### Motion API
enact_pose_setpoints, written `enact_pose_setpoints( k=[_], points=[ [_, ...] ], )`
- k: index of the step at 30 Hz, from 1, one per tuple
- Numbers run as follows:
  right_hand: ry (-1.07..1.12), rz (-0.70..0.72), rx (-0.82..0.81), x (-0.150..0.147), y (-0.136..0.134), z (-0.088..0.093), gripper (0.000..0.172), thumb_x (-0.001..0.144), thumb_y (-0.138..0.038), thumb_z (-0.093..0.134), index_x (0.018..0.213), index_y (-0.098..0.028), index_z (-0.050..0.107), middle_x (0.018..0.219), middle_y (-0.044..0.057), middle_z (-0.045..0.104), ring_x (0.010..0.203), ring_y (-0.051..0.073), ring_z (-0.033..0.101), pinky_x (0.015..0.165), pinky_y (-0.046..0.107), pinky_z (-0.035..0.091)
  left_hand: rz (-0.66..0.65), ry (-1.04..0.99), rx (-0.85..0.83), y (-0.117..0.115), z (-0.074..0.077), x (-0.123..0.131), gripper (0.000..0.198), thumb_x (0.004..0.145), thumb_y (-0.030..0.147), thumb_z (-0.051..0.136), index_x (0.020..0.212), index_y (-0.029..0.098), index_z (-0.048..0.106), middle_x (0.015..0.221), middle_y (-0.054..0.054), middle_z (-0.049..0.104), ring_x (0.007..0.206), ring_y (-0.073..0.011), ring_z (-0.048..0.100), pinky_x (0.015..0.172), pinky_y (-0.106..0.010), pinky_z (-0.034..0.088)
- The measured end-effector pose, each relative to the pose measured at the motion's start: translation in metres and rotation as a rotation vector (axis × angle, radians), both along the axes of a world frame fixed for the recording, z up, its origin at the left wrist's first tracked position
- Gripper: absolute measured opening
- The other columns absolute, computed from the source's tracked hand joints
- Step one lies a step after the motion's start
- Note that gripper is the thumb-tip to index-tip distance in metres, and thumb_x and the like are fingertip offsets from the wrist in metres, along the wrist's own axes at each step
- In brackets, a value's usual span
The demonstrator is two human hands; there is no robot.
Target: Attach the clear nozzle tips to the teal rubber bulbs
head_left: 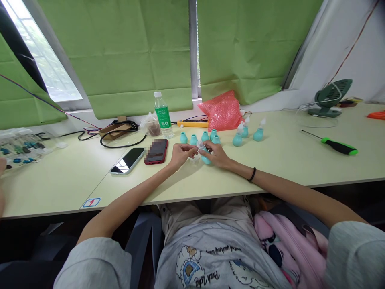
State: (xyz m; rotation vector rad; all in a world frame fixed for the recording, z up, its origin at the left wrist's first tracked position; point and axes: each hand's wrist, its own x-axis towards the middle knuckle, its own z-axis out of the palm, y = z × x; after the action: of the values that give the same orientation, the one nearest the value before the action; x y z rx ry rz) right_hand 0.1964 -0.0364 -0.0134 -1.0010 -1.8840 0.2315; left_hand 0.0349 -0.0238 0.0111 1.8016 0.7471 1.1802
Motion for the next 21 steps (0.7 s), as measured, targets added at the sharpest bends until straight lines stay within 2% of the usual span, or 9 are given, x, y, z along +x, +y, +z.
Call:
enact_pose_setpoints(
  k=[5, 9, 13, 21],
  points=[
    [0.025, 0.035, -0.013, -0.0006, -0.0022, 0.0011, 0.025, 0.072, -0.036, 0.046, 0.086, -0.016, 0.052, 0.06, -0.003, 0.046, 0.055, 0.009, 0.042, 0.052, 0.021, 0.033, 0.009, 0.002, 0.05, -0.0016, 0.0003, 0.0003, 0.025, 0.059, 0.034, 0.06, 0.061, 0.01, 0.062, 0.056, -0.004, 0.059, 0.045, -0.0083, 0.048, 0.046, -0.022, 0.04],
    [0.079, 0.058, -0.062, -0.0015, -0.0037, 0.0025, 0.027, 0.071, -0.038, 0.047, 0.085, -0.017, 0.053, 0.063, -0.001, 0.05, 0.058, 0.01, 0.045, 0.053, 0.021, 0.035, -0.031, -0.025, -0.013, -0.0022, 0.0009, 0.0007, 0.025, 0.059, 0.034, 0.061, 0.064, 0.01, 0.062, 0.056, -0.004, 0.059, 0.045, -0.0081, 0.048, 0.047, -0.022, 0.041],
    [0.152, 0.085, -0.103, -0.0026, -0.0055, 0.0025, 0.027, 0.068, -0.039, 0.05, 0.083, -0.017, 0.055, 0.064, 0.0, 0.053, 0.061, 0.012, 0.049, 0.053, 0.022, 0.036, -0.036, -0.032, 0.001, -0.0044, 0.002, 0.0008, 0.024, 0.06, 0.033, 0.059, 0.062, 0.01, 0.061, 0.055, -0.004, 0.058, 0.046, -0.0086, 0.049, 0.047, -0.022, 0.042],
    [0.171, 0.094, -0.091, -0.0036, -0.0082, 0.0038, 0.026, 0.066, -0.036, 0.053, 0.082, -0.016, 0.056, 0.066, 0.001, 0.055, 0.062, 0.013, 0.05, 0.055, 0.023, 0.038, -0.039, -0.05, -0.023, -0.0056, 0.0037, 0.0018, 0.018, 0.061, 0.028, 0.057, 0.06, 0.009, 0.058, 0.052, -0.002, 0.056, 0.045, -0.0087, 0.049, 0.046, -0.022, 0.042]
  ],
)
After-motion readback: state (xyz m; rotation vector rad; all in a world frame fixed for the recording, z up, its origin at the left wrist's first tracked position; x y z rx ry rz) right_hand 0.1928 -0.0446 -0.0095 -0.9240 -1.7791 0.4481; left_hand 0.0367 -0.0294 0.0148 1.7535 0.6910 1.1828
